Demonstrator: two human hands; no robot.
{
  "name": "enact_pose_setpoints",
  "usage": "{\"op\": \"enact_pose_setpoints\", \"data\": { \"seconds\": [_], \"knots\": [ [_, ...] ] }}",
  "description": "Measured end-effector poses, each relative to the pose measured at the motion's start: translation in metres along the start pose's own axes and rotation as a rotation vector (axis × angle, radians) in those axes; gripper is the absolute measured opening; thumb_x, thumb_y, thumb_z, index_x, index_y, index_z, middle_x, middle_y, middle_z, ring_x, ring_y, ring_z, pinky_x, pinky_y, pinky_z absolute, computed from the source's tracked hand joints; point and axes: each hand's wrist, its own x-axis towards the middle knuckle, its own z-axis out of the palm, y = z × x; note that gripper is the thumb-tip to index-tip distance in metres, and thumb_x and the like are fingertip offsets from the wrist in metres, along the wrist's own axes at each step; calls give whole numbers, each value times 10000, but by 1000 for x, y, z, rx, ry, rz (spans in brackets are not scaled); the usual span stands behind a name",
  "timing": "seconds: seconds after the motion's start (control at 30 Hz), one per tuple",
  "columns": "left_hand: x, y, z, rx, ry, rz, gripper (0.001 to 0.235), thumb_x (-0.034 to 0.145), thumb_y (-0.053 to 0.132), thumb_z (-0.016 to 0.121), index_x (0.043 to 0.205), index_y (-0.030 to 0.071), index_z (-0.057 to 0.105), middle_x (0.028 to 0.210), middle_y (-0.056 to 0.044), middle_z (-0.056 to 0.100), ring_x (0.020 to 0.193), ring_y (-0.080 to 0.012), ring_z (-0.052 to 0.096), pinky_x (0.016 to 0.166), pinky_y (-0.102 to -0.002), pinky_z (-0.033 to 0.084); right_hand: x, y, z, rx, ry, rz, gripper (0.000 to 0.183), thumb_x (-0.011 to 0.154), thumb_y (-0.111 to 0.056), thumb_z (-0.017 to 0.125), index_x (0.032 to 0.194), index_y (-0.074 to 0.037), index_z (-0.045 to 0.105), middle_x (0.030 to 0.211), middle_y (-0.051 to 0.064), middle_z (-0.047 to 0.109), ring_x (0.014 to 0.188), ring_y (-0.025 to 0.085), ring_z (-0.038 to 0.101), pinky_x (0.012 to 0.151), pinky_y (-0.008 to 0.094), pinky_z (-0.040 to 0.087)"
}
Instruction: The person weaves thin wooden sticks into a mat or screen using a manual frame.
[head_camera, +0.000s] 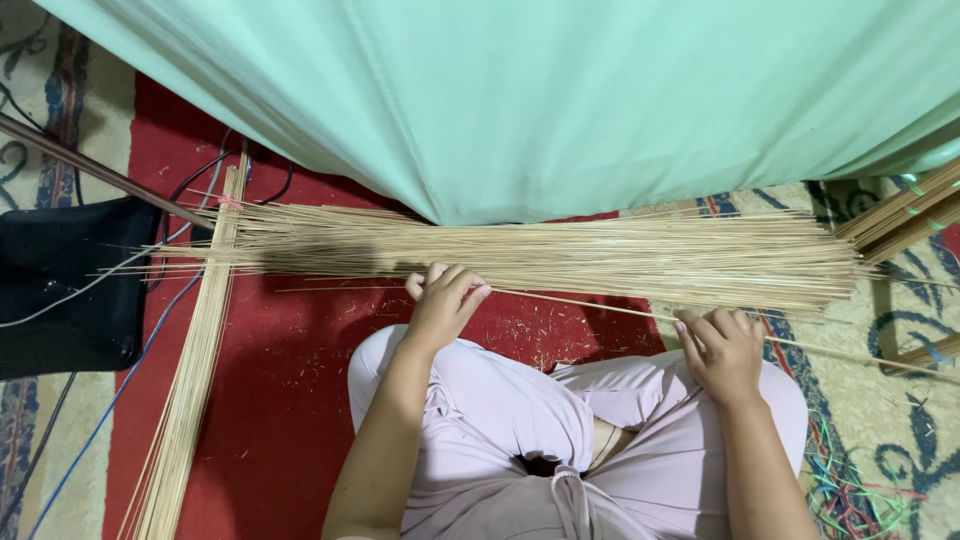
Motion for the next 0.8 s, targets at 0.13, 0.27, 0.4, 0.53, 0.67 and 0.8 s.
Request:
{"op": "enact_pose_setpoints", "data": {
  "seconds": [0.13,0.27,0.4,0.53,0.67,0.8],
  "knots": [
    [0,-4,4,26,24,19,127,960,337,691,1032,244,643,828,59,509,1032,-224,507,918,-560,282,0,-1,-5,11,0,1,112,964,-362,726,1031,-282,765,763,1,538,822,274,598,840,416,422],
    [2,-6,7,79,147,109,178,900,395,752,985,266,662,783,78,534,1010,-176,544,934,-536,271,0,0,-2,25,3,-1,151,967,-363,726,1081,-274,771,770,6,551,819,267,594,843,411,417],
    [5,-6,11,71,236,203,145,921,421,728,965,291,681,784,94,604,960,-124,601,964,-478,285,0,2,-2,30,-1,-22,151,955,-332,729,1086,-273,776,758,11,541,806,278,593,821,420,426],
    [5,-8,8,46,238,205,124,967,415,684,963,291,689,793,102,628,934,-119,612,957,-459,308,1,2,0,35,18,-24,138,955,-336,732,1071,-275,777,755,10,540,803,276,593,823,421,425],
    [4,-14,18,-14,221,159,151,1021,385,639,930,278,695,768,102,619,912,-126,618,936,-446,312,2,-1,-2,55,36,-29,116,958,-328,740,1047,-265,782,740,19,536,782,286,588,808,424,426],
    [5,-16,25,-60,206,78,211,1059,359,571,902,264,674,759,95,626,880,-131,619,931,-456,293,4,-5,-5,71,15,-28,120,950,-318,733,1047,-271,786,730,27,523,782,290,589,785,418,417]
  ]
}}
